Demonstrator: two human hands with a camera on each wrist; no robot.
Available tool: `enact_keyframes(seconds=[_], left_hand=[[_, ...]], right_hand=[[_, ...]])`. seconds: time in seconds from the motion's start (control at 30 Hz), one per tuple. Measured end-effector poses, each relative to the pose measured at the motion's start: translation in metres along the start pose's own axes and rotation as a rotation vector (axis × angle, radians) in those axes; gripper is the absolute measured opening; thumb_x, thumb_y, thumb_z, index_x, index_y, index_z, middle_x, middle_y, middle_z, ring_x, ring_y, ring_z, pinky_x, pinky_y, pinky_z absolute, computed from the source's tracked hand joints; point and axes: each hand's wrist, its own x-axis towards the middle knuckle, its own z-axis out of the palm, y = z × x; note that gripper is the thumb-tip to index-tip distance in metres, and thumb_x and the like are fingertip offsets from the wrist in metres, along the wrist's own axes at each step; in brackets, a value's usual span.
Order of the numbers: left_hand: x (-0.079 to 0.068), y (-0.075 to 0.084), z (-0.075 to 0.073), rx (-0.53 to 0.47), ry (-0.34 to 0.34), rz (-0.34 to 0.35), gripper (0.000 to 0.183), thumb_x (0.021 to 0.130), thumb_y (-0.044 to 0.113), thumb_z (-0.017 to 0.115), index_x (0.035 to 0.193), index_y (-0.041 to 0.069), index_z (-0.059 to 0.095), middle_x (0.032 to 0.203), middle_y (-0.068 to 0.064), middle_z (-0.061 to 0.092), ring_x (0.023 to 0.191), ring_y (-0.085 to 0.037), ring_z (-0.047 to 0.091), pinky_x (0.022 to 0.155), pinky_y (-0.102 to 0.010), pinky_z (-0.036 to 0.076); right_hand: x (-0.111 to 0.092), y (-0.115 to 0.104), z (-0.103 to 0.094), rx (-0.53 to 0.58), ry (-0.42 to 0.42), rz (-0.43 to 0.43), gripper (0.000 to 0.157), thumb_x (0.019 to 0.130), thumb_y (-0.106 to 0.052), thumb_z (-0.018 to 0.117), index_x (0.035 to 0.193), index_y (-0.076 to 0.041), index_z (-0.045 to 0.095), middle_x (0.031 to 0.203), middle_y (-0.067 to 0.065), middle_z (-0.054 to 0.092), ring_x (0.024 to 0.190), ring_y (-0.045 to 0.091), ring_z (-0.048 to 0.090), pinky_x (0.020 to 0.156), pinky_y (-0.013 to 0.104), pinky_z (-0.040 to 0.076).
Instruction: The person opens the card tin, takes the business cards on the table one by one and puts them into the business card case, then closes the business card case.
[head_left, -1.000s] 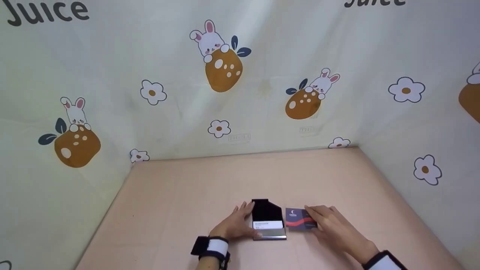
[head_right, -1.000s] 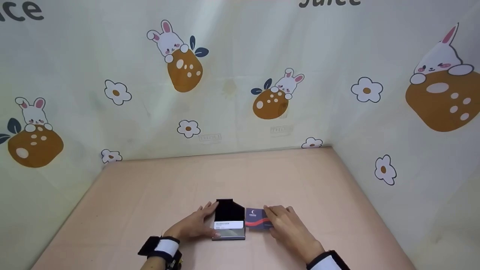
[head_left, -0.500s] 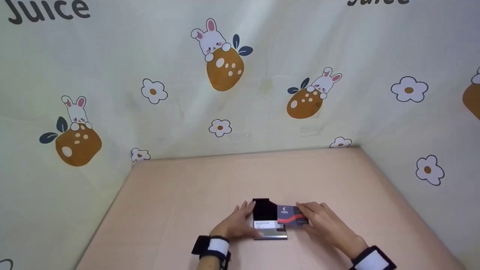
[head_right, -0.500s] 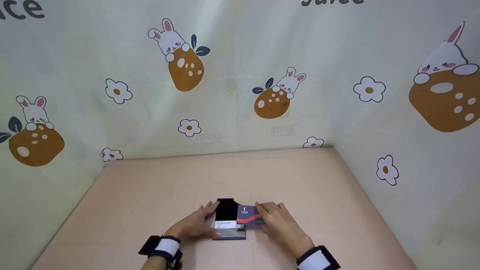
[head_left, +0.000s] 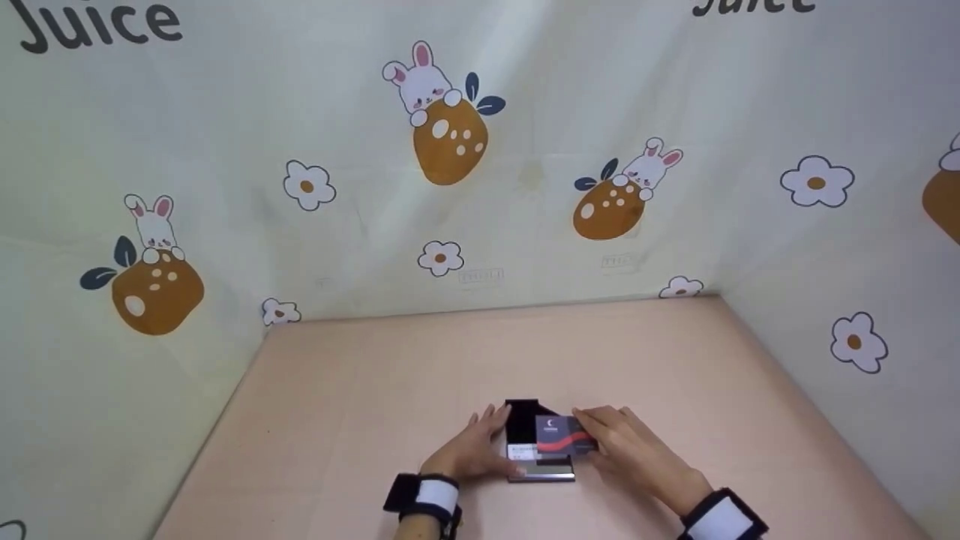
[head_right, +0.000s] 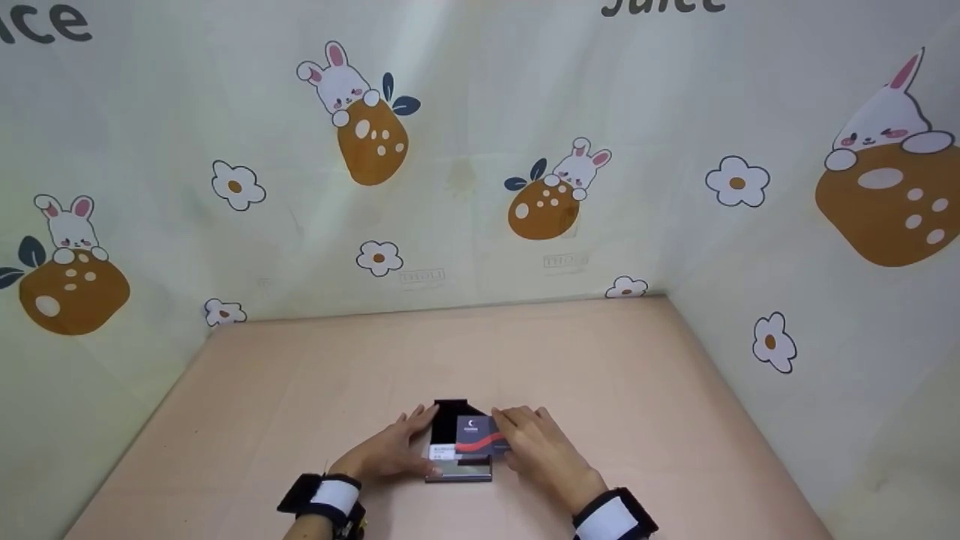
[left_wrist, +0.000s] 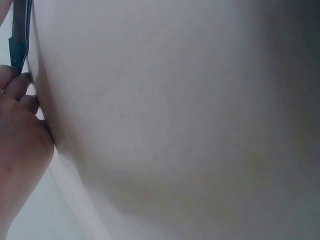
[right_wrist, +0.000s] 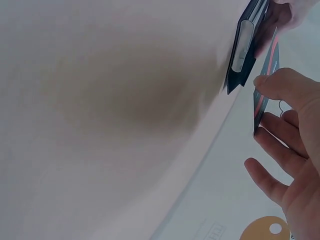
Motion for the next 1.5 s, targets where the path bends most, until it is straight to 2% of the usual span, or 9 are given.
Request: enact_keyframes(seconds=[0.17, 0.37, 0.6, 0.9, 1.1, 1.3, 1.5], left_hand=[[0.000, -0.001, 0.000, 0.002, -0.004, 0.018, 0.109, 0.070, 0.027, 0.090, 0.158, 0.008, 0.028, 0.166, -0.017, 0.023, 0.157, -0.039, 0.011, 0.128, -0.057, 0.008], [0.000, 0.001, -0.001, -0.009, -0.013, -0.010, 0.110, 0.070, 0.030, 0.091, 0.159, 0.012, 0.028, 0.166, -0.019, 0.022, 0.157, -0.038, 0.010, 0.128, -0.056, 0.008], [0.000, 0.002, -0.001, -0.015, -0.009, -0.013, 0.109, 0.070, 0.027, 0.091, 0.158, 0.012, 0.028, 0.166, -0.019, 0.022, 0.157, -0.039, 0.011, 0.128, -0.057, 0.007], [0.000, 0.003, 0.000, -0.021, -0.006, -0.053, 0.110, 0.069, 0.030, 0.091, 0.159, 0.016, 0.028, 0.166, -0.020, 0.020, 0.156, -0.043, 0.008, 0.127, -0.061, 0.009], [0.000, 0.004, -0.001, -0.002, -0.006, -0.042, 0.110, 0.070, 0.031, 0.091, 0.159, 0.014, 0.029, 0.166, -0.021, 0.020, 0.155, -0.044, 0.009, 0.126, -0.061, 0.010], [0.002, 0.001, 0.000, 0.006, -0.009, -0.015, 0.109, 0.071, 0.029, 0.090, 0.159, 0.012, 0.028, 0.166, -0.019, 0.023, 0.156, -0.041, 0.010, 0.128, -0.058, 0.009], [0.003, 0.000, 0.000, -0.001, -0.012, -0.014, 0.109, 0.071, 0.028, 0.090, 0.159, 0.010, 0.028, 0.166, -0.018, 0.022, 0.156, -0.040, 0.010, 0.128, -0.057, 0.007]], right_hand=[[0.006, -0.005, 0.003, -0.002, 0.009, -0.011, 0.061, 0.077, -0.016, 0.084, 0.132, 0.001, 0.063, 0.122, 0.013, 0.068, 0.107, 0.024, 0.066, 0.093, 0.052, 0.057], [0.011, -0.010, 0.009, -0.006, 0.055, -0.041, 0.060, 0.076, -0.015, 0.084, 0.130, 0.001, 0.064, 0.117, 0.012, 0.070, 0.104, 0.023, 0.067, 0.090, 0.049, 0.059], [0.014, -0.013, 0.012, 0.006, 0.035, -0.042, 0.059, 0.077, -0.014, 0.082, 0.131, 0.001, 0.063, 0.118, 0.012, 0.069, 0.107, 0.023, 0.066, 0.092, 0.048, 0.058], [0.020, -0.016, 0.018, -0.022, 0.066, -0.098, 0.057, 0.079, -0.016, 0.081, 0.130, 0.002, 0.063, 0.116, 0.012, 0.069, 0.104, 0.023, 0.067, 0.088, 0.045, 0.059], [0.025, -0.019, 0.019, 0.017, 0.019, -0.066, 0.059, 0.077, -0.010, 0.080, 0.132, 0.003, 0.062, 0.118, 0.013, 0.068, 0.106, 0.025, 0.067, 0.091, 0.051, 0.058], [0.027, -0.020, 0.019, 0.001, -0.033, -0.070, 0.057, 0.080, -0.015, 0.081, 0.132, 0.002, 0.062, 0.121, 0.013, 0.068, 0.108, 0.023, 0.065, 0.090, 0.044, 0.058], [0.029, -0.022, 0.019, 0.027, -0.051, -0.060, 0.053, 0.080, -0.013, 0.080, 0.128, 0.001, 0.064, 0.123, 0.014, 0.067, 0.112, 0.026, 0.065, 0.093, 0.050, 0.058]])
